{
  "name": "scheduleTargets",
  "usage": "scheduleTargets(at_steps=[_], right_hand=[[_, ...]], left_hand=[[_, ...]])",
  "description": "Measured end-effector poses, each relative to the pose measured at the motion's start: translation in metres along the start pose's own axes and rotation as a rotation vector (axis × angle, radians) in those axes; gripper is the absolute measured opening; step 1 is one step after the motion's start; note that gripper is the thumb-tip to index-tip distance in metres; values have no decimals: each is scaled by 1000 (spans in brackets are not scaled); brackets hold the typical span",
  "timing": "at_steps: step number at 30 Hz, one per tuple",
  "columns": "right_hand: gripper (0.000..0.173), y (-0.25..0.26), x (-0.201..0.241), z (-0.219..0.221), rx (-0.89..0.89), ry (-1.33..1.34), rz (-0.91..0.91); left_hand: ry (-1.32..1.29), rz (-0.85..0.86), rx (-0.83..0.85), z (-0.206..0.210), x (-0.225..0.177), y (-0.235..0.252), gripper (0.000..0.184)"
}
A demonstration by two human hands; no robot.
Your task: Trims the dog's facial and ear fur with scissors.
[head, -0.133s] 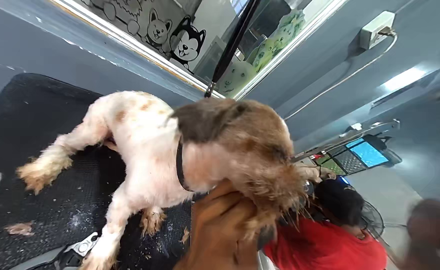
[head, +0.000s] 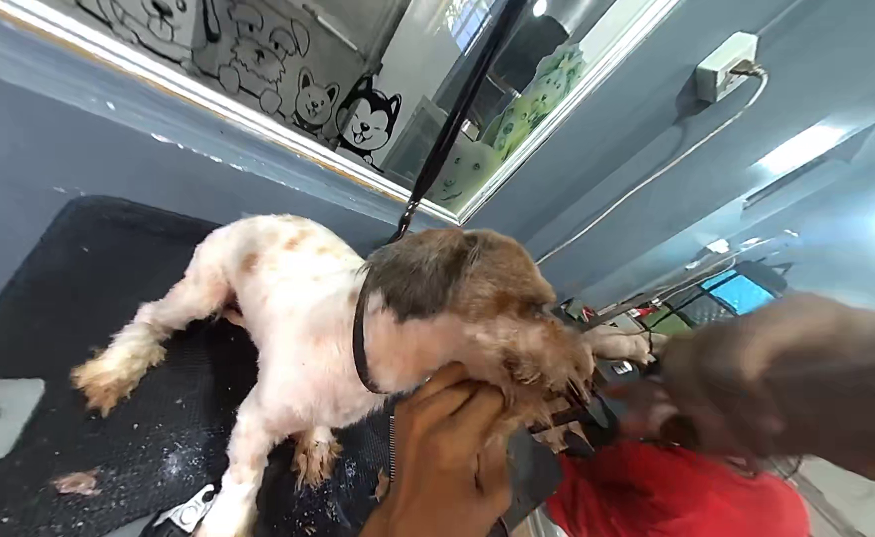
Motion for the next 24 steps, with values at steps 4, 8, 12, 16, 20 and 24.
scheduleTargets(at_steps=[4, 8, 12, 16, 20, 24], right_hand=[[13, -7, -64, -7, -194, 316, 5], [9, 7, -149, 29, -366, 736, -102], [35, 39, -188, 78, -410, 980, -300], [21, 66, -160, 80, -555, 1123, -540], [15, 78, -143, 51, -702, 1052, -631], [16, 84, -122, 11, -759, 924, -691]], left_hand=[[87, -66, 38, 9, 14, -4, 27], [183, -120, 152, 14, 21, -9, 28], [249, -81, 230, 15, 7, 8, 30], [498, 40, 430, 28, -14, 35, 28], [768, 206, 641, 36, -24, 63, 26], [1051, 368, 733, 59, -35, 102, 27]])
Point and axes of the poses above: each hand's wrist, its own y-axis towards the middle knuckle, its own z-axis out of the palm, x = y × z, the point moved 10 cm from there along y, towards the middle knuckle, and after that the axes turned 7 degrees about x, right-handed, at the moved point
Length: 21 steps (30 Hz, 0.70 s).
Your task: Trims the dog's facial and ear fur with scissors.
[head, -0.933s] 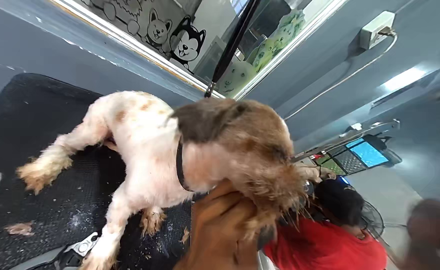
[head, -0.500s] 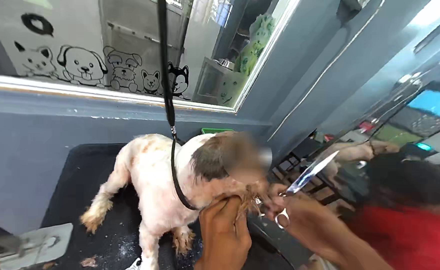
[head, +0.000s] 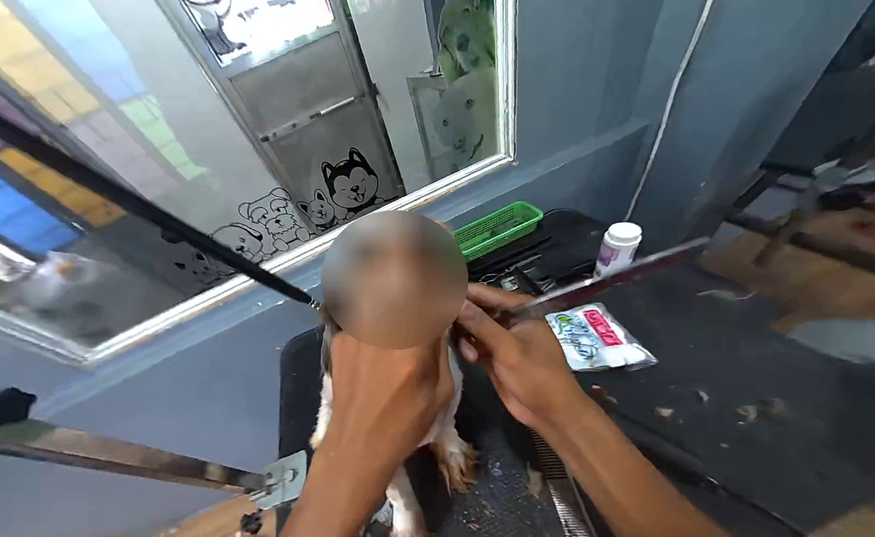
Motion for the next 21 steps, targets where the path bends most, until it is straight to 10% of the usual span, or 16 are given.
scheduleTargets(at_steps=[5, 10, 16, 21], right_hand=[[16, 47, -4, -1, 27, 30, -81], [16, 46, -45, -7, 28, 327, 19], [20, 19, -76, -29, -145, 550, 70], [7, -4, -64, -20, 14, 431, -162]], left_hand=[[213, -6, 164, 9, 8, 36, 28], [-274, -42, 186, -35, 53, 51, 26], [-230, -158, 429, 10, 53, 58, 103], [-6, -2, 598, 41, 27, 62, 97]])
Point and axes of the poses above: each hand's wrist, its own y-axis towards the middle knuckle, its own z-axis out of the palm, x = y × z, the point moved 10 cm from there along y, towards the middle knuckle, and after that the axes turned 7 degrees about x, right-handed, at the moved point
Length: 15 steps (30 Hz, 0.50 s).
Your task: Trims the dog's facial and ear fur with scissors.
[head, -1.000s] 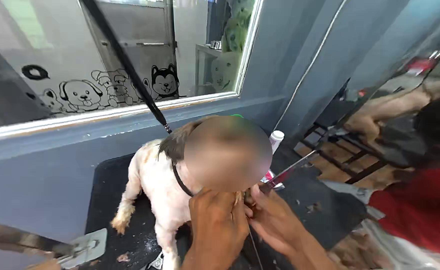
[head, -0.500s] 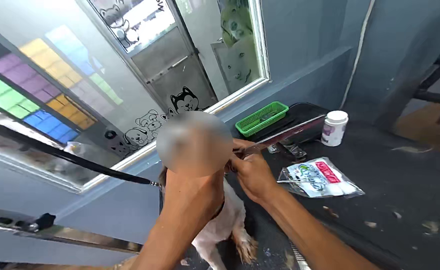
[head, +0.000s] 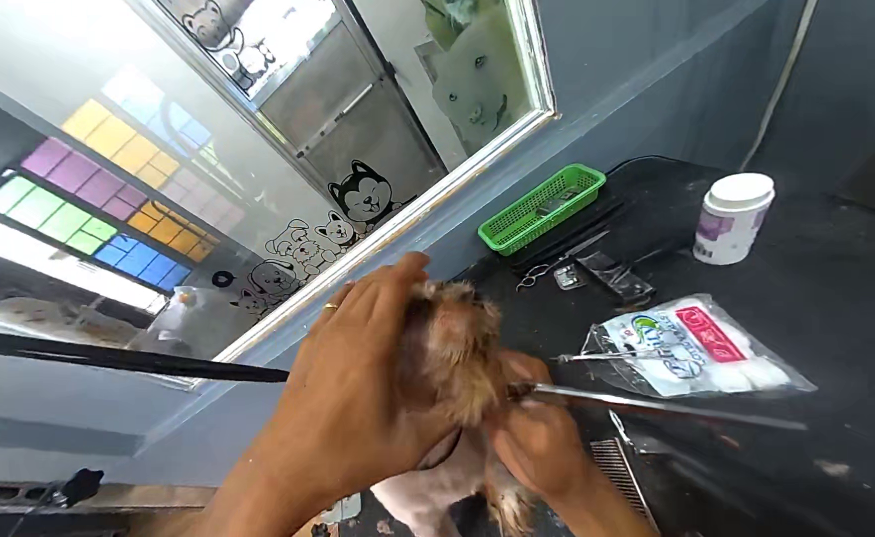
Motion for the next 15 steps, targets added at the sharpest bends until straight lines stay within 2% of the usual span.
scheduleTargets(at_steps=[2, 3, 10, 12, 15], right_hand=[[11, -4, 8, 6, 41, -74, -67], [13, -6, 13, 9, 61, -119, -95], [12, -13, 44, 31, 157, -416, -250], [11, -15, 51, 32, 159, -462, -277], [12, -16, 56, 32, 205, -523, -282]], left_hand=[[72, 108, 101, 2, -11, 7, 82], [109, 154, 153, 3, -15, 9, 81], [198, 324, 345, 7, -24, 21, 82], [183, 378, 332, 8, -24, 22, 79], [124, 421, 210, 6, -23, 21, 71]])
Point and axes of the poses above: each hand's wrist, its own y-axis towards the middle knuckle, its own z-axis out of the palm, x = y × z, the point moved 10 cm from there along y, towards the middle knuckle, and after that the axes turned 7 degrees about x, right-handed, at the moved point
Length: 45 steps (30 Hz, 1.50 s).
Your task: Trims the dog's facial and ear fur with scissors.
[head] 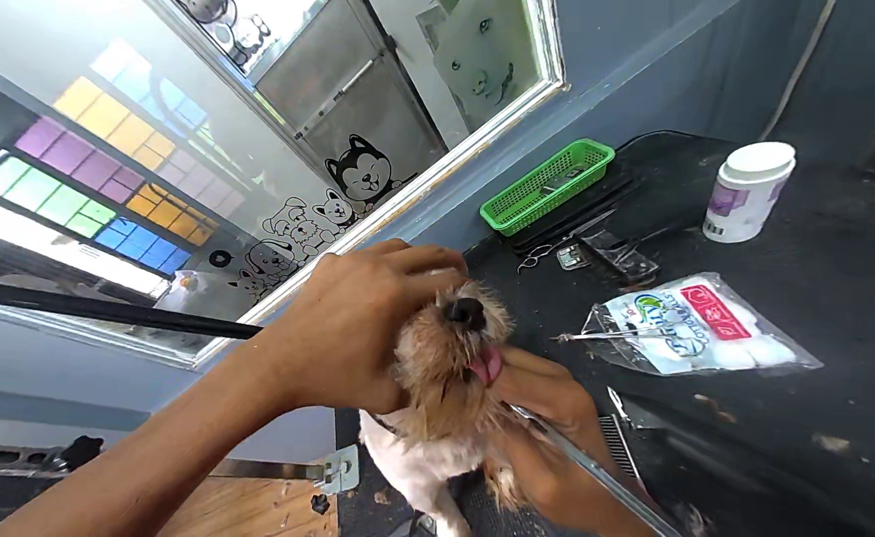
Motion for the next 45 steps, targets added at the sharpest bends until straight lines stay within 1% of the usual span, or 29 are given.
scheduleTargets(at_steps=[2, 4, 7, 9, 11, 12, 13, 16, 19, 22, 25, 26, 28, 30, 33, 35, 38, 41, 43, 45], right_hand=[[13, 0, 0, -3, 45, -18, -6], [18, 3, 2, -7, 125, -32, -9], [27, 12, 12, -20, 208, -107, -22], [22, 20, 26, -39, 157, -240, -71], [12, 31, 44, -54, 98, -419, -173], [12, 37, 52, -56, 110, -491, -237], [14, 45, 59, -52, 159, -547, -292], [19, 62, 71, -28, 415, -639, -416], [21, 73, 74, -8, 623, -755, -467], [24, 84, 76, 8, 803, -891, -519], [30, 94, 74, 25, 930, -1005, -604], [32, 96, 73, 29, 957, -1025, -637], [30, 99, 67, 34, 988, -1011, -669], [28, 103, 62, 29, 943, -918, -649], [21, 112, 54, 9, 742, -730, -510], [16, 116, 47, -1, 604, -574, -411], [12, 115, 36, -10, 467, -401, -307], [11, 113, 27, -12, 382, -317, -181], [11, 115, 21, -11, 367, -312, -159], [12, 116, 16, -6, 396, -323, -169]], left_hand=[[2, 3, -82, -2, -1, -2, 64], [16, -2, -130, -3, -2, -5, 59], [32, -11, -173, -4, -2, -10, 58], [59, -21, -181, -3, 1, -14, 59], [81, -23, -179, -2, 2, -17, 61], [87, -25, -174, -2, 2, -17, 62], [95, -26, -166, -2, 2, -17, 62], [119, -28, -149, -2, 0, -15, 64], [137, -35, -131, -3, 2, -15, 63], [144, -52, -150, -5, 6, -16, 56], [162, -89, -156, -4, 9, -16, 44], [164, -114, -152, -4, 10, -16, 42], [151, -162, -144, -4, 15, -16, 41], [126, -206, -146, -3, 21, -17, 42], [80, -282, -125, -1, 29, -16, 44], [72, -326, -113, 0, 31, -15, 41], [73, -349, -110, 0, 33, -14, 39], [66, -364, -99, 1, 34, -15, 42], [66, -388, -106, -1, 31, -18, 39], [81, -427, -89, 2, 28, -27, 39]])
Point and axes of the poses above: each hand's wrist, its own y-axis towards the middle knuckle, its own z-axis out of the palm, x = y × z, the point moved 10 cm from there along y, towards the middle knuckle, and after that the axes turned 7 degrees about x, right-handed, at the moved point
